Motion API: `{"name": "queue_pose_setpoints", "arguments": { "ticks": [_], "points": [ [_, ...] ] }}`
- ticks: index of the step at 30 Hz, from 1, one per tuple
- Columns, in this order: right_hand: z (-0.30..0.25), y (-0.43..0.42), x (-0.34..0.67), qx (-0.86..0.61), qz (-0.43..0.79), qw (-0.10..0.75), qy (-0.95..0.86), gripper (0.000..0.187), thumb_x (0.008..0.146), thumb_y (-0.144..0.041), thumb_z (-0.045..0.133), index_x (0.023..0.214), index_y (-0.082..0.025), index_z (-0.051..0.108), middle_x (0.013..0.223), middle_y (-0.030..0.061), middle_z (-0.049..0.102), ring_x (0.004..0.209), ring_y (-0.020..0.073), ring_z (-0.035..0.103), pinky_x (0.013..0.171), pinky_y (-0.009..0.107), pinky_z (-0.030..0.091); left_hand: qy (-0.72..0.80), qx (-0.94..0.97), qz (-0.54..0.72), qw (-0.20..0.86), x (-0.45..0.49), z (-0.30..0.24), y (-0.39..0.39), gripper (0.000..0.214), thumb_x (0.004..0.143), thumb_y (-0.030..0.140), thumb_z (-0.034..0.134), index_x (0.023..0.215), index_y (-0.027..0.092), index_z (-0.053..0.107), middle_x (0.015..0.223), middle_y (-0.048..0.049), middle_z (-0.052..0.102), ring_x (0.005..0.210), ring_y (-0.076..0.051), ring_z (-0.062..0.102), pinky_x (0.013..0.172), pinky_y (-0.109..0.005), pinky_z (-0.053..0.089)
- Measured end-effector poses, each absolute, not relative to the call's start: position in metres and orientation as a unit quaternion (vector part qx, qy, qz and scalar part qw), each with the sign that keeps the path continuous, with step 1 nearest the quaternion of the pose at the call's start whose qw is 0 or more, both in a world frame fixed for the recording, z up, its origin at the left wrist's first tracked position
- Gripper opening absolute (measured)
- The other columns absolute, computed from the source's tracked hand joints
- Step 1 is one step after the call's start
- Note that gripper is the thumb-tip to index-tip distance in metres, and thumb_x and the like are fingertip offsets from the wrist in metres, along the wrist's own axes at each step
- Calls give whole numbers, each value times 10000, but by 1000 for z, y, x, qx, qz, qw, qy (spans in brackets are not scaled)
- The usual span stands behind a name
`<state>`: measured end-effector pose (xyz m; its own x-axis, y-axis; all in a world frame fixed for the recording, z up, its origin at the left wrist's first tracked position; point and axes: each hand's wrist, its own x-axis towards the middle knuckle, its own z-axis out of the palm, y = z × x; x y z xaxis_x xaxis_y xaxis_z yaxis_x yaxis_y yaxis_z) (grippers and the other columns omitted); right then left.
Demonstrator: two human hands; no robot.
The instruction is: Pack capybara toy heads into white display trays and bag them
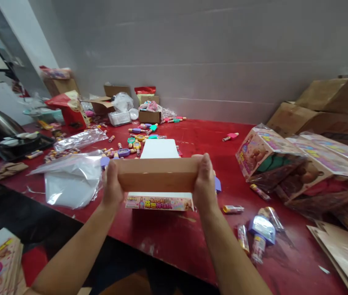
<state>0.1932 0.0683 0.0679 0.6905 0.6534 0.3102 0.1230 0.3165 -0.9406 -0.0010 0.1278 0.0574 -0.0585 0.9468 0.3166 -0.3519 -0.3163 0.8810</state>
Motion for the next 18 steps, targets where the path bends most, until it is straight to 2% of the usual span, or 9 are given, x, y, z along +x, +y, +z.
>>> {"name": "queue_pose_setpoints", "arguments": {
  "ticks": [2, 4, 7, 9, 11, 13, 16, 18],
  "points": [
    [58, 86, 190, -543, 227, 742, -321, 566, 720, -714, 409, 866, -172, 484, 721, -7, 455, 635, 132, 447, 568, 258, 371, 309, 483, 617, 540, 4, 53, 144, 447, 754, 615, 528, 710, 170, 532, 595, 18, 471, 553, -124, 473, 537, -232, 411],
    [43, 93, 191, -550, 216, 746, -307, 497, 683, -625, 503, 877, -167, 496, 768, -2, 475, 680, 134, 453, 599, 255, 369, 317, 500, 582, 557, 9, 41, 152, 406, 783, 558, 493, 698, 163, 533, 599, 7, 480, 579, -140, 489, 568, -252, 428],
    [20, 85, 197, -574, 206, 737, -290, 472, 675, -502, 555, 1016, -180, 501, 837, 0, 500, 722, 140, 471, 649, 270, 380, 341, 511, 565, 552, 9, 20, 146, 306, 797, 462, 505, 729, 165, 537, 661, 2, 500, 640, -145, 499, 627, -259, 438],
    [13, 71, 198, -590, 192, 720, -310, 482, 723, -451, 543, 1137, -212, 483, 849, -6, 514, 739, 142, 488, 693, 288, 392, 346, 518, 573, 533, 3, 7, 135, 216, 810, 398, 523, 850, 187, 549, 759, 5, 522, 719, -140, 511, 692, -254, 438],
    [12, 52, 196, -611, 162, 687, -358, 423, 811, -428, 490, 1190, -240, 490, 852, -1, 539, 761, 148, 509, 725, 305, 405, 330, 573, 591, 463, -8, -2, 121, 151, 871, 334, 478, 934, 217, 549, 856, -1, 532, 820, -137, 518, 770, -257, 431],
    [12, 30, 191, -633, 119, 646, -409, 319, 889, -404, 432, 1142, -250, 549, 847, 8, 572, 767, 149, 534, 719, 304, 419, 270, 665, 597, 358, -24, -9, 107, 165, 926, 288, 414, 957, 223, 563, 908, -19, 534, 882, -141, 521, 798, -270, 433],
    [4, -5, 185, -629, 56, 589, -503, 237, 932, -313, 407, 999, -254, 626, 866, 8, 615, 795, 141, 571, 703, 276, 445, 183, 770, 557, 251, -49, -19, 85, 241, 943, 364, 397, 1054, 213, 548, 980, -60, 525, 892, -160, 532, 738, -287, 480],
    [-5, -27, 183, -597, 29, 564, -570, 239, 934, -268, 400, 973, -240, 634, 893, 16, 622, 825, 144, 583, 701, 267, 466, 164, 810, 526, 203, -62, -22, 72, 301, 936, 413, 394, 1132, 213, 504, 1030, -80, 508, 892, -165, 544, 706, -294, 509]
  ]
}}
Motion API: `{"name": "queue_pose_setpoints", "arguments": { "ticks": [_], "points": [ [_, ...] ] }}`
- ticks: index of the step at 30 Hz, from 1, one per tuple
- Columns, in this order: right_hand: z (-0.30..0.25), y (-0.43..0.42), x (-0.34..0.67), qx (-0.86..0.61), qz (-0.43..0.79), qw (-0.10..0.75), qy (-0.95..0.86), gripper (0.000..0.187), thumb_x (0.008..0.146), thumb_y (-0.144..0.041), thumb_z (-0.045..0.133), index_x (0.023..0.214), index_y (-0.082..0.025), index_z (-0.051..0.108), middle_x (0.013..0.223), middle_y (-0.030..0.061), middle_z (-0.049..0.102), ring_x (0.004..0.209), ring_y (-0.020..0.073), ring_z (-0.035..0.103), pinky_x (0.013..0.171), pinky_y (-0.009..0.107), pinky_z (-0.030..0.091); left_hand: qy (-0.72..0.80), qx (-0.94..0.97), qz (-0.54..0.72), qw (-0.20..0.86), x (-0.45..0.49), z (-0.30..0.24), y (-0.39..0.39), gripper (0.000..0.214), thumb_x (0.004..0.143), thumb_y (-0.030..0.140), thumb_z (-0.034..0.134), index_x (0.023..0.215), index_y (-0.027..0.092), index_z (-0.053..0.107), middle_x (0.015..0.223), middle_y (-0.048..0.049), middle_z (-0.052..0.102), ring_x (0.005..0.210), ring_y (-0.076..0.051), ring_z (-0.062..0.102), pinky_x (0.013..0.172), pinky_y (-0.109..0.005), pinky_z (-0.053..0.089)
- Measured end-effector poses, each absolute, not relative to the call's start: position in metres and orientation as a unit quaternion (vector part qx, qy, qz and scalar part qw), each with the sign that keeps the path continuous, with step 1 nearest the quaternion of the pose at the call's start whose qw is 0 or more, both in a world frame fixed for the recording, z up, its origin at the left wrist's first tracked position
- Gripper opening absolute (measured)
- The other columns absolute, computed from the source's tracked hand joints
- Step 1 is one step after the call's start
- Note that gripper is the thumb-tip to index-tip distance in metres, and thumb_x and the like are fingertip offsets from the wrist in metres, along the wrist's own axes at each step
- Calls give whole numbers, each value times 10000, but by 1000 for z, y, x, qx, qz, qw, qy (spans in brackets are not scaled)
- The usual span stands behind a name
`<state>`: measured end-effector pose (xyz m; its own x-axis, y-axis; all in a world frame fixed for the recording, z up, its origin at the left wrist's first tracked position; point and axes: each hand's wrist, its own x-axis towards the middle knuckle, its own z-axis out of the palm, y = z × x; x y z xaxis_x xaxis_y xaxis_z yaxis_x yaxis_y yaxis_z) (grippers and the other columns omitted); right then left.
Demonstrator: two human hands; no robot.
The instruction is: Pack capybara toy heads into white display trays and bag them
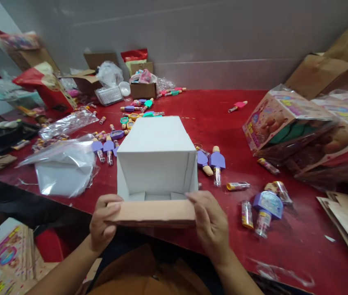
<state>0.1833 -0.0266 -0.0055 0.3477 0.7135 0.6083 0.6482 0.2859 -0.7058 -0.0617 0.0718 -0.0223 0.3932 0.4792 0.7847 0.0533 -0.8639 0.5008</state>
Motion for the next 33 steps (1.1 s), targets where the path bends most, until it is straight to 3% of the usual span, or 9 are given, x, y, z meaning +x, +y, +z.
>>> {"name": "queue_pose_setpoints", "arguments": {
  "ticks": [4, 8, 12, 14, 16, 20, 25, 29, 33],
  "points": [
    [-10, -48, 179, -580, 26, 549, -601, 242, 938, -254, 372, 984, -211, 606, 875, 21, 622, 797, 143, 603, 666, 245, 497, 142, 842, 504, 126, -69, -14, 59, 233, 945, 306, 393, 1113, 195, 510, 1010, -81, 523, 887, -165, 571, 693, -305, 539],
    [5, -46, 171, -648, 24, 445, -617, 209, 932, -222, 394, 874, -203, 594, 825, 0, 641, 748, 115, 626, 628, 186, 505, 193, 871, 446, 70, -67, 0, 66, 126, 901, 180, 453, 923, 167, 576, 883, -67, 625, 921, -187, 562, 784, -324, 492],
    [6, -42, 164, -615, -96, 394, -676, 196, 911, -240, 469, 1054, -149, 569, 1108, 116, 575, 1096, 209, 546, 869, 314, 502, 192, 913, 360, -34, -68, 6, 75, 67, 861, 241, 566, 871, 185, 601, 819, -17, 686, 875, -189, 564, 880, -361, 361],
    [4, -39, 161, -562, -143, 371, -726, 193, 877, -191, 531, 1059, -132, 554, 1051, 108, 578, 1103, 235, 524, 937, 376, 457, 216, 916, 334, -52, -64, 6, 78, 87, 881, 260, 551, 857, 193, 601, 805, 4, 689, 826, -173, 571, 927, -380, 289],
    [3, -31, 159, -550, -162, 311, -758, 139, 879, -132, 488, 989, -134, 573, 928, 75, 600, 960, 222, 561, 889, 370, 457, 262, 911, 313, -63, -57, 3, 79, 123, 901, 264, 519, 831, 201, 598, 805, 11, 687, 816, -170, 571, 955, -394, 248],
    [5, -3, 159, -641, -135, 183, -733, 294, 830, 0, 381, 950, -153, 603, 882, 54, 630, 727, 179, 556, 623, 279, 430, 345, 888, 295, -78, -38, -13, 82, 138, 908, 271, 504, 994, 238, 607, 984, -16, 680, 949, -206, 547, 1003, -440, 179],
    [-7, 14, 154, -681, -121, 74, -719, 214, 769, -18, 472, 810, -175, 611, 744, 61, 616, 732, 238, 534, 614, 329, 395, 360, 883, 294, -64, -28, -36, 79, 246, 905, 273, 507, 1145, 291, 554, 954, 8, 673, 854, -192, 559, 1002, -455, 192],
    [-34, 0, 152, -638, -167, 175, -731, 364, 792, -39, 388, 1113, -142, 524, 864, 95, 601, 784, 259, 518, 695, 369, 445, 354, 883, 287, -110, -27, -43, 78, 200, 909, 253, 500, 1089, 222, 582, 876, 15, 672, 803, -163, 558, 984, -431, 245],
    [-57, -2, 164, -592, -151, 264, -746, 543, 817, -94, 367, 1348, -205, 346, 1119, 96, 579, 991, 263, 552, 825, 383, 455, 331, 880, 315, -130, -17, -52, 80, 186, 876, 219, 531, 1038, 174, 611, 820, -1, 668, 802, -153, 564, 985, -417, 279]
  ]
}}
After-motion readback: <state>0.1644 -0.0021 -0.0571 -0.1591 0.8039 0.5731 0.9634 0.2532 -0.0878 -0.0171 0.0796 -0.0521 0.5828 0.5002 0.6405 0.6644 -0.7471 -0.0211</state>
